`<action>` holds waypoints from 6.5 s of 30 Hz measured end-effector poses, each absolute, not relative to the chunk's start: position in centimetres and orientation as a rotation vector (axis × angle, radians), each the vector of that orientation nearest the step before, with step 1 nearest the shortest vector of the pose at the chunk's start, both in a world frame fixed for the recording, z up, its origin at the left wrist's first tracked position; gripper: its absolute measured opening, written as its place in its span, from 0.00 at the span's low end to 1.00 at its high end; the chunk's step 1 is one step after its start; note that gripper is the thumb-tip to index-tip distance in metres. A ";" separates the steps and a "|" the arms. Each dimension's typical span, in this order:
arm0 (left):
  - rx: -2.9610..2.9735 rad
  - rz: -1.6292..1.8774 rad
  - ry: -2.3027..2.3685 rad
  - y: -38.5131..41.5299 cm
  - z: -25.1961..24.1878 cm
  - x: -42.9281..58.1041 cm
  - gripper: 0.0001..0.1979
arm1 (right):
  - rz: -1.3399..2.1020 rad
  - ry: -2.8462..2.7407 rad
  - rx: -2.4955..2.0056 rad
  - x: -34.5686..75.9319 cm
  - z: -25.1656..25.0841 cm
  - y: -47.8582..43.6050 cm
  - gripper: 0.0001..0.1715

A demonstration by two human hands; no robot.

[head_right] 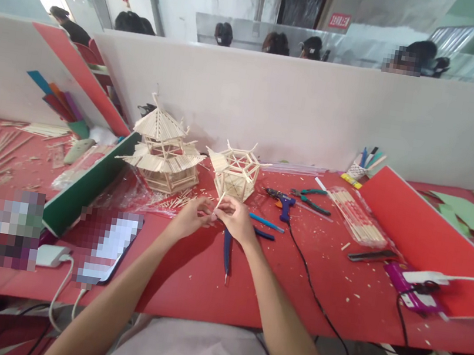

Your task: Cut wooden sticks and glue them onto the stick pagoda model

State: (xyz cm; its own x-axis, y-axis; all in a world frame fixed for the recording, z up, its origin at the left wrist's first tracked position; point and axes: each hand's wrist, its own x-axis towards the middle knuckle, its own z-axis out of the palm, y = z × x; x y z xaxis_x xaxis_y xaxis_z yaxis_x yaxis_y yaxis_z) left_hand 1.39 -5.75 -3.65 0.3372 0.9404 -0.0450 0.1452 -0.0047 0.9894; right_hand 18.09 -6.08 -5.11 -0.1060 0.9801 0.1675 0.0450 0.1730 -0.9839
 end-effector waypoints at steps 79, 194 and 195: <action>1.231 0.900 1.102 -4.3 -4.8 -0.7 0.16 | 0.268 -2.252 -1.916 21.0 -2.5 -11.2 0.22; 1.867 0.908 1.041 -5.2 -2.9 -1.8 0.16 | 0.397 -2.444 -1.583 23.4 -1.7 -9.2 0.23; 1.861 0.929 0.972 -5.4 -2.5 -1.8 0.18 | 0.395 -2.465 -1.578 23.3 -1.6 -9.2 0.24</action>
